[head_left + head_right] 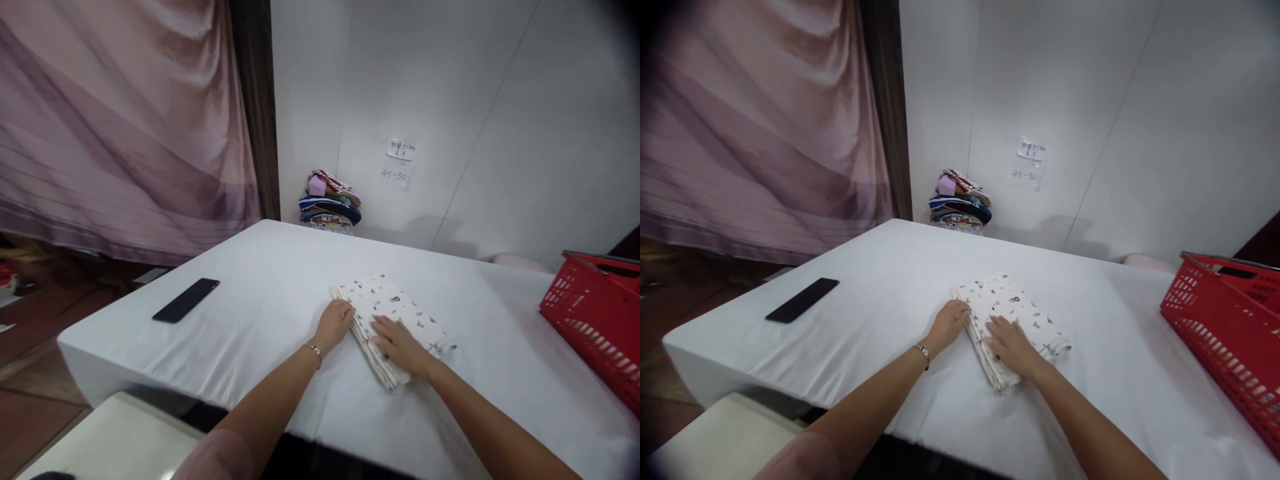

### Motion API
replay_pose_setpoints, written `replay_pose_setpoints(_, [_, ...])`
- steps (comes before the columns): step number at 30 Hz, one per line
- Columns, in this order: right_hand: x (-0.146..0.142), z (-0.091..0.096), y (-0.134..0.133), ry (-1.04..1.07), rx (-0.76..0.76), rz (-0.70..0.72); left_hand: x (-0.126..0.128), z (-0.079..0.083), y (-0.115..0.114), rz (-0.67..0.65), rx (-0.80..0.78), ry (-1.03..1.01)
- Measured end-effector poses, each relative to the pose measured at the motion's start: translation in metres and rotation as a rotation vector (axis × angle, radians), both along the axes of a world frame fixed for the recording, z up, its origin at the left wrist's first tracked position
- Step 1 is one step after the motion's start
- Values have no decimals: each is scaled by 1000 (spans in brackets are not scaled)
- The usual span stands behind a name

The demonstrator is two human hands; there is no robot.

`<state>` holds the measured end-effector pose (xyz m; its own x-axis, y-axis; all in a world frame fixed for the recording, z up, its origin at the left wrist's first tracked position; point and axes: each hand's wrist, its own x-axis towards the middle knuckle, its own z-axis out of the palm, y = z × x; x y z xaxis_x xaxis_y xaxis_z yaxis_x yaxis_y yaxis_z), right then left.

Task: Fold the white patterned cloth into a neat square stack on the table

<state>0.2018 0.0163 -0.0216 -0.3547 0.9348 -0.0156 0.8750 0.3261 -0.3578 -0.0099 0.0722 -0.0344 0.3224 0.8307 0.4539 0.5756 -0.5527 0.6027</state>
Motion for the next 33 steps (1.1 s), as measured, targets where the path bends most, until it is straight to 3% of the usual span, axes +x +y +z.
replay_pose_setpoints(4, [53,11,18,-57,95,-305,-3,9,29,228,-93,8])
replay_pose_setpoints(8, [102,15,40,94,-135,-537,4,17,57,390,-319,105])
replay_pose_setpoints(11, [115,16,54,164,-252,-562,10,22,73,394,-485,181])
replay_pose_setpoints(18, [107,7,91,300,-363,-572,8,31,109,317,-738,201])
replay_pose_setpoints(23, [99,6,105,369,-371,-499,-3,33,116,246,-794,95])
replay_pose_setpoints(29, [73,17,130,126,46,-443,-25,19,108,335,-782,16])
replay_pose_setpoints(33, [44,21,123,58,102,-386,-36,12,99,358,-747,16])
